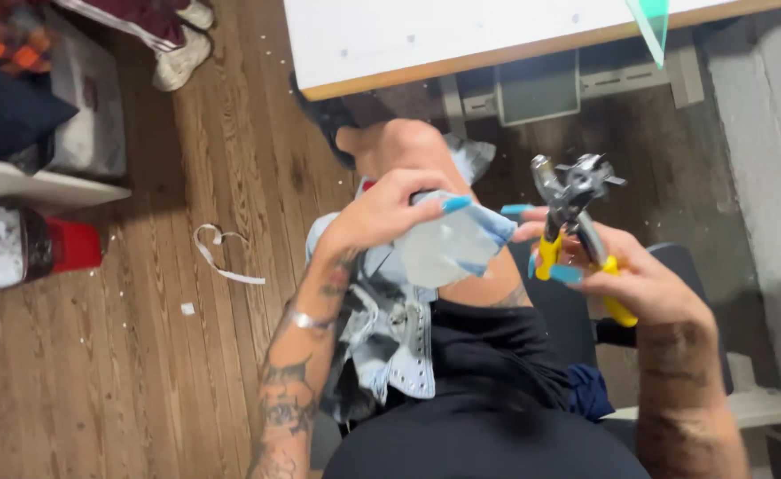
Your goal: Punching holes in denim fabric and attaching metal hardware using a manual press
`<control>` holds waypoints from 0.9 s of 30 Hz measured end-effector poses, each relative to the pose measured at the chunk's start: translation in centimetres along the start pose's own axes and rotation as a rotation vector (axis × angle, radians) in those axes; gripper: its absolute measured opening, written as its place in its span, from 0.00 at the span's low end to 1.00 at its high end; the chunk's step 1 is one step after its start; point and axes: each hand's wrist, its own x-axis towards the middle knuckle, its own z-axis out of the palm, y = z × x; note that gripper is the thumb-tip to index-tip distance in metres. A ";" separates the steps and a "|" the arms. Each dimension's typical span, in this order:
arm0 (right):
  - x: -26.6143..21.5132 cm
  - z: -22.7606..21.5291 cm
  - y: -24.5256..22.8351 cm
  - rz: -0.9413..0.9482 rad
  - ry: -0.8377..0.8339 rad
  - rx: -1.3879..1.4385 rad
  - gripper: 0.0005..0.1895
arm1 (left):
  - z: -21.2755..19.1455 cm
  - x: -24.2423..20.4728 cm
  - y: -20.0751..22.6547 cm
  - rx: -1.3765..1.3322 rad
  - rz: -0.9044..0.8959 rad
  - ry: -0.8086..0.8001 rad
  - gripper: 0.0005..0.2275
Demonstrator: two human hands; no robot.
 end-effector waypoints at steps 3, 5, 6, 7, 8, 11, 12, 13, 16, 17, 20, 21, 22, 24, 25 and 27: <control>1.1 -0.9 0.0 0.137 0.000 0.054 0.26 | -0.5 -0.5 0.5 -0.005 -0.098 0.067 0.06; 2.0 -1.0 0.7 0.285 0.012 0.170 0.34 | -0.9 -1.3 0.3 0.000 -0.168 0.141 0.07; 2.4 -1.0 1.2 0.336 0.015 0.180 0.35 | -1.1 -1.5 0.2 0.018 -0.169 0.122 0.10; 2.9 -1.3 1.6 0.379 0.019 0.183 0.37 | -1.4 -1.5 0.1 0.039 -0.162 0.104 0.12; 3.5 -1.7 1.7 0.386 0.000 0.182 0.37 | -1.8 -1.5 0.0 0.037 -0.176 0.118 0.12; 3.7 -2.3 1.8 0.587 -0.105 -0.308 0.34 | -2.0 -2.0 -0.2 -0.021 -0.107 0.160 0.20; 3.5 -2.4 1.9 0.435 -0.157 -0.503 0.35 | -1.9 -2.2 -0.5 0.058 -0.179 0.206 0.18; 3.4 -2.6 2.0 0.266 -0.207 -0.694 0.36 | -1.8 -2.3 -0.8 0.146 -0.250 0.256 0.17; 2.1 -4.1 2.8 0.187 -0.252 -0.874 0.36 | -2.4 -2.5 -1.7 0.109 -0.202 0.199 0.06; 1.8 -4.1 2.9 0.203 -0.268 -0.863 0.36 | -2.5 -2.5 -1.4 0.093 -0.220 0.196 0.06; 1.9 -4.9 3.3 -0.015 -0.195 -1.083 0.39 | -3.6 -2.1 -0.7 0.025 -0.269 0.168 0.06; 1.9 -5.4 3.4 -0.030 -0.192 -1.145 0.40 | -3.7 -1.9 -0.8 0.077 -0.205 0.194 0.04; 1.9 -6.0 3.5 -0.043 -0.188 -1.208 0.41 | -3.8 -1.7 -1.1 0.128 -0.140 0.221 0.03; 3.3 -6.1 2.5 0.043 -0.165 -1.116 0.35 | -4.8 -1.2 -0.7 0.134 -0.158 0.195 0.04; 3.4 -5.8 2.0 0.143 -0.171 -1.005 0.29 | -4.6 -1.6 -0.4 0.120 -0.207 0.168 0.06; 3.9 -5.9 2.1 0.185 -0.179 -1.019 0.29 | -4.8 -1.7 -0.8 -0.053 -0.215 0.112 0.05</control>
